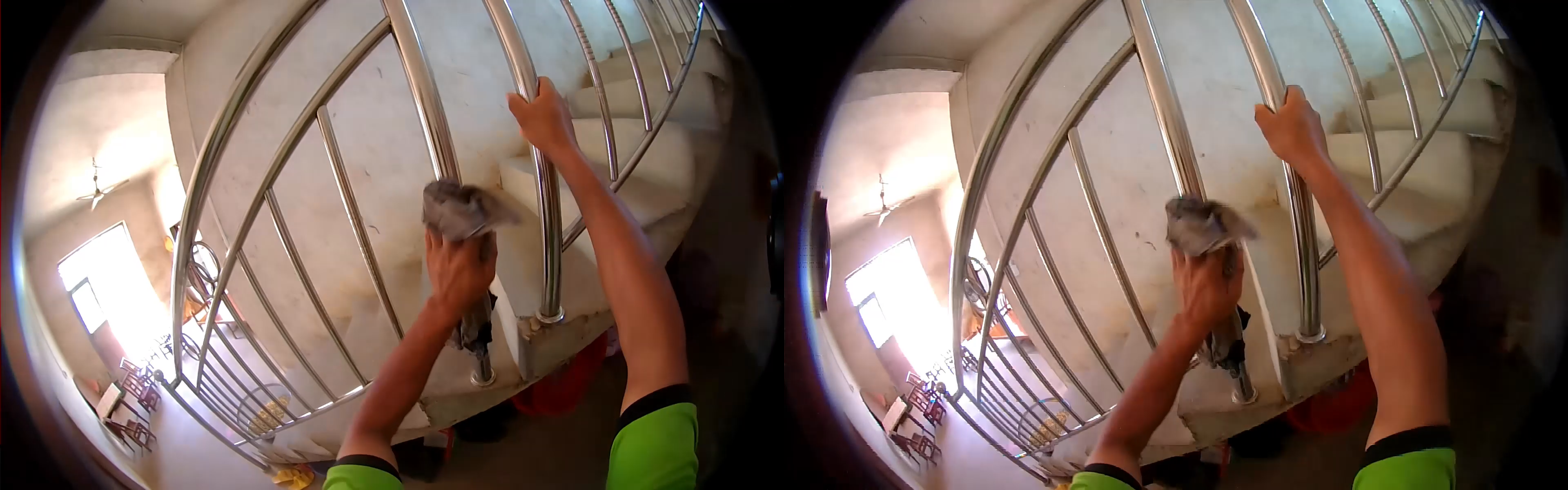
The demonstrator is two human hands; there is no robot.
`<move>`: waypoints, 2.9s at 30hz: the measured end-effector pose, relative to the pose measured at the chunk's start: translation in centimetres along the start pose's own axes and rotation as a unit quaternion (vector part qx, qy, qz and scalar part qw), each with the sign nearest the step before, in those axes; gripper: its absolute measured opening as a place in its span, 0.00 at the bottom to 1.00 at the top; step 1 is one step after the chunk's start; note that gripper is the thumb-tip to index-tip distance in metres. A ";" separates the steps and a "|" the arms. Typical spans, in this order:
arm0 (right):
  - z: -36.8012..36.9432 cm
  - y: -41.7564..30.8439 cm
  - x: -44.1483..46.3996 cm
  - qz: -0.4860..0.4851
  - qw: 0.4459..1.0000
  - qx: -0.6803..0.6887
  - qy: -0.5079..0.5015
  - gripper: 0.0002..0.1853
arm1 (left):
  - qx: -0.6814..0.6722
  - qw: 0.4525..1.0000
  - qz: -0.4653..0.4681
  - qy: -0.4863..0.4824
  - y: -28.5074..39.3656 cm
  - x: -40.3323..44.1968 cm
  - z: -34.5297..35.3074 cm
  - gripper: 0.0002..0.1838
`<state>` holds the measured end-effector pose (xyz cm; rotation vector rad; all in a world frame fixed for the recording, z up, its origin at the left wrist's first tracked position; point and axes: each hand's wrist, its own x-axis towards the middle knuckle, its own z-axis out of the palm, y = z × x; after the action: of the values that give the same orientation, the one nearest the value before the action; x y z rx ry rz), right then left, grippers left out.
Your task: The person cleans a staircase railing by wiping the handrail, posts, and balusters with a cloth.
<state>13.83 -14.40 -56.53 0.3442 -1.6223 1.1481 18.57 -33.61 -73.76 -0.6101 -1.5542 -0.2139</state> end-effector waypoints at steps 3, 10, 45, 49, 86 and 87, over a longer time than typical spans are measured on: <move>-0.1 -0.1 -0.2 0.006 0.999 0.030 -0.010 0.21 | 0.022 0.999 0.037 0.008 -1.7 7.0 -0.9 0.16; -0.8 -0.2 -0.3 0.022 0.997 0.049 -0.055 0.20 | 0.149 0.983 0.105 0.032 -6.5 23.8 -1.2 0.19; 0.7 2.6 1.1 -0.014 0.998 0.059 -0.035 0.18 | 0.223 0.965 -0.055 0.130 -19.8 12.1 -14.8 0.16; 0.5 3.0 1.3 -0.035 0.998 0.046 -0.041 0.16 | 0.227 0.959 -0.075 0.153 -23.6 6.3 -18.9 0.13; -0.4 3.0 1.7 -0.038 0.997 -0.054 -0.049 0.22 | -0.029 0.946 -0.321 -0.036 -13.2 -25.1 -14.5 0.18; -0.3 2.9 1.6 -0.032 0.997 -0.048 -0.042 0.22 | -0.051 0.933 -0.352 -0.059 -11.7 -27.2 -15.0 0.20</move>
<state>11.35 -12.23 -56.61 0.3852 -1.7215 1.0151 24.83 -57.42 -96.03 -0.1173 -1.8390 -0.8164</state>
